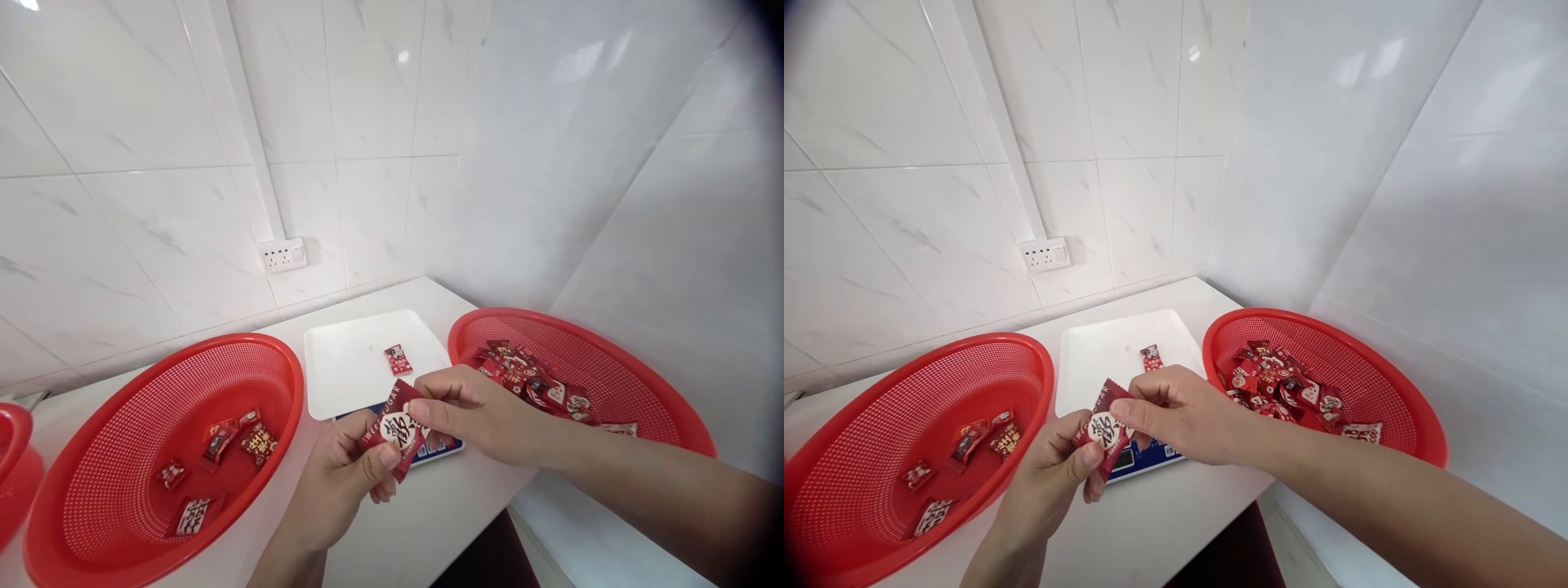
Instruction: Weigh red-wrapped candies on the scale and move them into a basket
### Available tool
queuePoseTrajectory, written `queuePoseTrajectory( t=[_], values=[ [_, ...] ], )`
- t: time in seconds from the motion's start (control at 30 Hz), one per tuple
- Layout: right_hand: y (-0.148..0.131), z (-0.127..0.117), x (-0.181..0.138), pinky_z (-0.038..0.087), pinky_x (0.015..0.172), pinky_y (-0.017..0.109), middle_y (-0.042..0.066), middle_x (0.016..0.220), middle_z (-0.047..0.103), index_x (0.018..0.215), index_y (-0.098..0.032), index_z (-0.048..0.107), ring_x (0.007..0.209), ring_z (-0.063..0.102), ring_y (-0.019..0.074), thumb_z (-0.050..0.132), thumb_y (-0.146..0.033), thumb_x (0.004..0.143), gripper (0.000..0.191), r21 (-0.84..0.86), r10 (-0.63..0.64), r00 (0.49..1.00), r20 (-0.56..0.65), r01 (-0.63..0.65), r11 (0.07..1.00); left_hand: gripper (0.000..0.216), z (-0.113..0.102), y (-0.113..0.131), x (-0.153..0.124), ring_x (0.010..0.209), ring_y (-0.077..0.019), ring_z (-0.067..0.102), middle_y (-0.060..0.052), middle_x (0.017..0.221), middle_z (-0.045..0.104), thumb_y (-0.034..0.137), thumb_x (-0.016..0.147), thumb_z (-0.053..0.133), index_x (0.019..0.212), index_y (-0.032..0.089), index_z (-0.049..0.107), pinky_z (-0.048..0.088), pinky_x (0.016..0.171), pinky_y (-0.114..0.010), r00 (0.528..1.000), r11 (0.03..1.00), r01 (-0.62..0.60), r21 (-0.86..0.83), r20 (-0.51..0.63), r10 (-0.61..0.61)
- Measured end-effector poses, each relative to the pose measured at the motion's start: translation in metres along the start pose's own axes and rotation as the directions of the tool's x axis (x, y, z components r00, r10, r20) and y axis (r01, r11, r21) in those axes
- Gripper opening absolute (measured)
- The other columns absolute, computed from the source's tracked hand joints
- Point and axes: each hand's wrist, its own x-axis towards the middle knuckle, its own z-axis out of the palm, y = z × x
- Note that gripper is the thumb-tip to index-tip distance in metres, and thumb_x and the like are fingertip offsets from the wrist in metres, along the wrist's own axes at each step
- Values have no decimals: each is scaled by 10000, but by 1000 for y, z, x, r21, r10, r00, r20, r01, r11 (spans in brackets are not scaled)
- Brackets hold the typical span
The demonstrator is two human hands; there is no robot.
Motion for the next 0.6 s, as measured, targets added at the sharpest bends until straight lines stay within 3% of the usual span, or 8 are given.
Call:
queuePoseTrajectory(
  t=[0.1,0.17,0.27,0.33,0.47,0.53,0.6],
  values=[
    [0,-2,2,379,531,248,3,615,556,655,-167,579,563,479,114,455,-521,858,425,-59,-28,1000,13,28,998,370,1,3,0,430,-60,441,35,486,523,500,733,655,646,157,550,356,438,-176,1000,998,5,62,-22,-4],
    [8,-6,11,382,530,245,0,597,557,643,-167,574,556,488,112,472,-508,855,414,-76,-2,1000,-22,0,997,381,0,4,2,445,-66,435,37,486,508,501,771,611,614,166,519,357,450,-183,994,989,-27,147,-105,43],
    [31,-12,32,363,480,223,-14,548,547,641,-167,551,509,487,99,508,-486,849,384,61,146,978,-148,-138,988,402,-5,7,3,483,-80,441,33,499,494,486,837,527,582,179,485,377,485,-196,943,948,-100,301,-275,187],
    [48,-16,45,353,460,201,-16,560,545,644,-160,544,520,509,92,512,-464,862,376,198,257,948,-187,-220,955,402,-11,9,3,494,-89,449,28,512,497,486,850,505,587,182,498,388,489,-203,905,931,-154,332,-330,268],
    [69,-21,57,392,481,189,18,705,624,806,-145,614,577,572,89,496,-431,889,320,302,372,926,-70,-336,892,367,-20,12,2,502,-93,454,27,528,508,464,846,526,610,183,524,394,481,-201,872,927,-224,302,-363,329],
    [70,-25,55,423,505,196,39,783,660,933,-155,627,608,598,97,498,-418,890,296,242,373,928,-3,-362,900,354,-21,14,1,506,-97,455,26,528,512,457,839,539,613,184,533,399,480,-202,868,924,-224,310,-369,334],
    [69,-36,50,448,532,203,59,860,678,983,-160,629,655,618,109,508,-382,888,271,107,347,938,-11,-344,933,349,-19,15,0,508,-102,453,25,526,511,459,829,548,612,186,539,403,479,-208,866,921,-217,324,-371,335]
  ],
)
